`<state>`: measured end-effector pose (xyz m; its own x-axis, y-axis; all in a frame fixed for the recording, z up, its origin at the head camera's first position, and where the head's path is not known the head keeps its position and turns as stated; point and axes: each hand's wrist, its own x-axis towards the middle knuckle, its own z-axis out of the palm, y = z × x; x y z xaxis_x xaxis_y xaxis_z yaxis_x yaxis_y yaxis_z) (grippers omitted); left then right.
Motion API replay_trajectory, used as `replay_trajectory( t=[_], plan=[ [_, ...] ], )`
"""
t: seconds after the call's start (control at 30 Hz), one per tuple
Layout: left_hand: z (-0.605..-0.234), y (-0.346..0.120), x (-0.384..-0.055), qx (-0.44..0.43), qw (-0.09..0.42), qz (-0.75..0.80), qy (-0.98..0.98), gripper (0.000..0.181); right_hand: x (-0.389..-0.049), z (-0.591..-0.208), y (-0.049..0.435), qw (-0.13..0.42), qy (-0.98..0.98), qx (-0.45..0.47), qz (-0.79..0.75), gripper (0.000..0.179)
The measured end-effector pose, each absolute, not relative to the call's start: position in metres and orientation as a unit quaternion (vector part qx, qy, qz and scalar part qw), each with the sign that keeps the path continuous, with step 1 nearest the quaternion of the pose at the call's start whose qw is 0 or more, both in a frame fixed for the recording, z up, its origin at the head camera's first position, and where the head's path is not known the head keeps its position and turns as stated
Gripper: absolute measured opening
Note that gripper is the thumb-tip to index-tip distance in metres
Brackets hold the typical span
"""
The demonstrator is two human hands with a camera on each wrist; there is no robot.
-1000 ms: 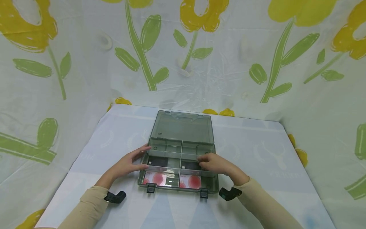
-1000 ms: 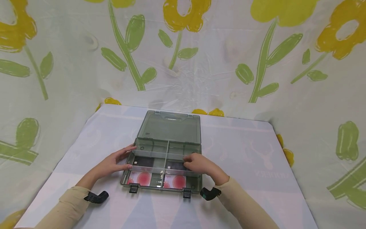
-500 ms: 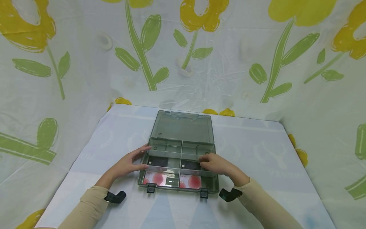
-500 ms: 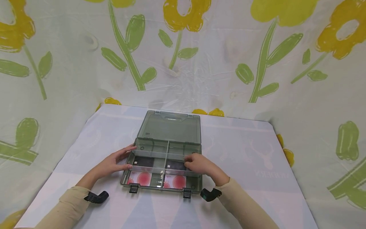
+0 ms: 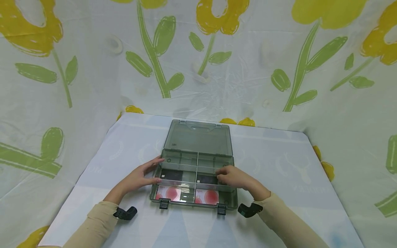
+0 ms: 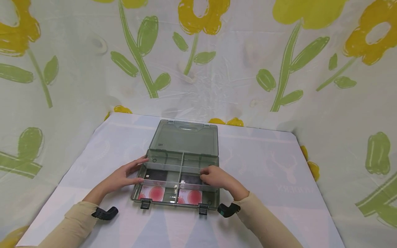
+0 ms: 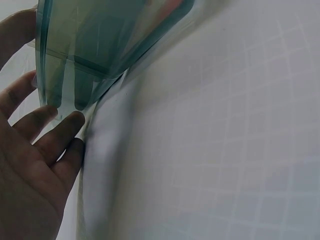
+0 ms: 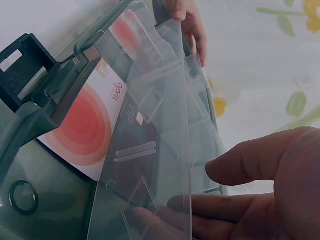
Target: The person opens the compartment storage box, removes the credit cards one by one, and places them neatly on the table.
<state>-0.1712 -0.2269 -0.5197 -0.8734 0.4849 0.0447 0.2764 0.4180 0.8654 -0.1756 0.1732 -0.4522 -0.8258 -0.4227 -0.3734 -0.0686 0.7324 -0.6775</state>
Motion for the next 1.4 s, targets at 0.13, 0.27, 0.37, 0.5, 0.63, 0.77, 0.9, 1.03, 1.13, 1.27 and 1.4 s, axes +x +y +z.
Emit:
replay_trajectory(
  t=[0.13, 0.27, 0.37, 0.5, 0.63, 0.77, 0.9, 1.03, 1.13, 1.27, 1.4],
  plan=[
    [-0.519, -0.227, -0.171, 0.228, 0.108, 0.489, 0.835, 0.077, -0.175, -0.452, 0.173, 0.264, 0.889, -0.126, -0.353, 0.037],
    [-0.518, -0.226, -0.170, 0.229, 0.109, 0.489, 0.835, 0.077, -0.173, -0.453, 0.172, 0.259, 0.889, -0.111, -0.361, 0.036],
    [-0.517, -0.226, -0.170, 0.230, 0.109, 0.490, 0.834, 0.077, -0.173, -0.453, 0.172, 0.250, 0.891, -0.109, -0.363, 0.036],
    [-0.516, -0.226, -0.170, 0.230, 0.109, 0.490, 0.834, 0.076, -0.172, -0.453, 0.172, 0.237, 0.895, -0.105, -0.364, 0.033],
    [-0.516, -0.226, -0.170, 0.229, 0.110, 0.489, 0.834, 0.077, -0.170, -0.448, 0.173, 0.231, 0.894, -0.105, -0.369, 0.032],
    [-0.516, -0.226, -0.170, 0.227, 0.111, 0.489, 0.835, 0.077, -0.168, -0.445, 0.174, 0.226, 0.893, -0.114, -0.372, 0.032],
    [-0.516, -0.226, -0.170, 0.225, 0.112, 0.492, 0.834, 0.077, -0.167, -0.445, 0.176, 0.211, 0.899, -0.118, -0.366, 0.029],
    [-0.517, -0.226, -0.170, 0.223, 0.111, 0.491, 0.835, 0.077, -0.168, -0.448, 0.177, 0.192, 0.904, -0.123, -0.362, 0.025],
    [-0.518, -0.226, -0.171, 0.221, 0.111, 0.490, 0.836, 0.077, -0.169, -0.451, 0.177, 0.179, 0.906, -0.128, -0.361, 0.021],
    [-0.519, -0.226, -0.171, 0.222, 0.111, 0.490, 0.836, 0.077, -0.168, -0.454, 0.177, 0.164, 0.907, -0.135, -0.364, 0.019],
    [-0.518, -0.226, -0.171, 0.226, 0.110, 0.489, 0.835, 0.077, -0.167, -0.456, 0.177, 0.156, 0.905, -0.138, -0.370, 0.018]
  ],
)
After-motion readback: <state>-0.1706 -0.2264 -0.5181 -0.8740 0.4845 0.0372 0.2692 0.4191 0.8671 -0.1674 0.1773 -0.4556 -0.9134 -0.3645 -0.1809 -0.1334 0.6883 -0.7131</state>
